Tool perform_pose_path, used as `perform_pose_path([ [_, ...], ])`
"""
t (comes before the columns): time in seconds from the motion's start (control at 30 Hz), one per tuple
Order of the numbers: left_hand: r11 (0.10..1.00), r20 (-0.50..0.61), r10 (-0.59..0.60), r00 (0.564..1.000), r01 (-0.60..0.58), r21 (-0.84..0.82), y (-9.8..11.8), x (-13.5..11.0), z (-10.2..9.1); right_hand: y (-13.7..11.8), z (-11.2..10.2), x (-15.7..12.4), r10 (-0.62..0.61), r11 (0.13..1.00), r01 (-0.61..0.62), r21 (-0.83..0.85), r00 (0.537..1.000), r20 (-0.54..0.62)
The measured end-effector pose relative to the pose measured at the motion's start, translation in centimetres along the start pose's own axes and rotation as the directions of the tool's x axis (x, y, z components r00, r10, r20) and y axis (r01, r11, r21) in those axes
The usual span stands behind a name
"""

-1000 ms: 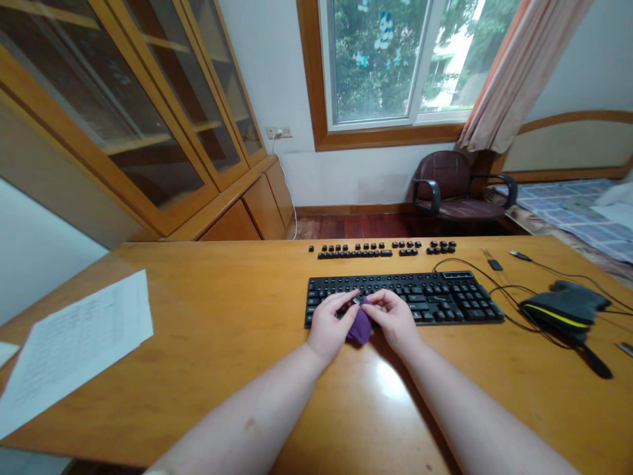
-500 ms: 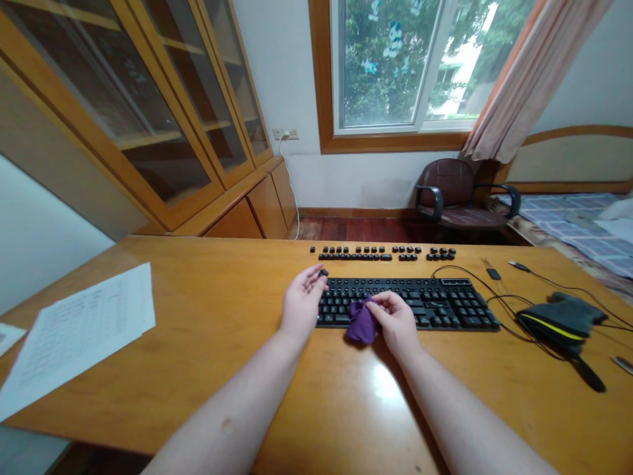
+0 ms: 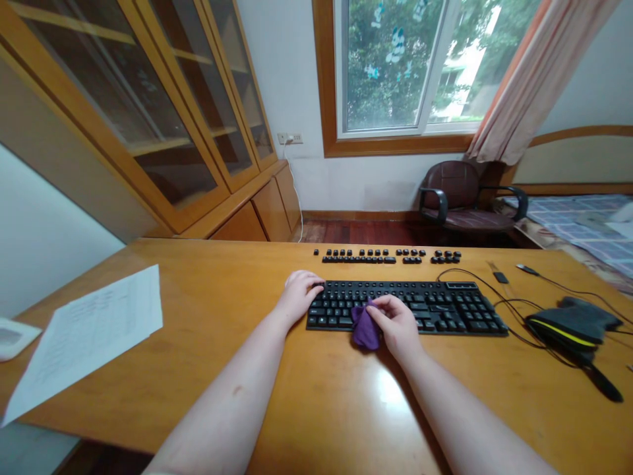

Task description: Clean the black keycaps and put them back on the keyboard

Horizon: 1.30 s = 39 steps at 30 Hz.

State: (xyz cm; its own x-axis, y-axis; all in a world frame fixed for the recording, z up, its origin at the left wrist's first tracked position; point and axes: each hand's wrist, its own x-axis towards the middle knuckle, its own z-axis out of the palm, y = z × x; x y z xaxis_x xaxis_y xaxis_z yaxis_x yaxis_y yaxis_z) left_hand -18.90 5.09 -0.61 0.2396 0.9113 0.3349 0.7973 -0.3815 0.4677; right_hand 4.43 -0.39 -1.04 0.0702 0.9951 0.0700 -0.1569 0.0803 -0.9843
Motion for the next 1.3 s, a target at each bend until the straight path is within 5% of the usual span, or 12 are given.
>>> perform_pose_path([
  [1.07, 0.992, -0.028, -0.117, 0.993, 0.116, -0.052, -0.3, -0.2, 0.5, 0.2, 0.0, 0.0, -0.010, 1.000, 0.009, -0.024, 1.000, -0.014],
  [1.3, 0.933, -0.083, -0.322, 0.943, 0.301, -0.197, -0.8, 0.0, 1.9, 0.2, -0.1, 0.0, -0.023, 0.999, 0.023, -0.033, 1.000, -0.010],
])
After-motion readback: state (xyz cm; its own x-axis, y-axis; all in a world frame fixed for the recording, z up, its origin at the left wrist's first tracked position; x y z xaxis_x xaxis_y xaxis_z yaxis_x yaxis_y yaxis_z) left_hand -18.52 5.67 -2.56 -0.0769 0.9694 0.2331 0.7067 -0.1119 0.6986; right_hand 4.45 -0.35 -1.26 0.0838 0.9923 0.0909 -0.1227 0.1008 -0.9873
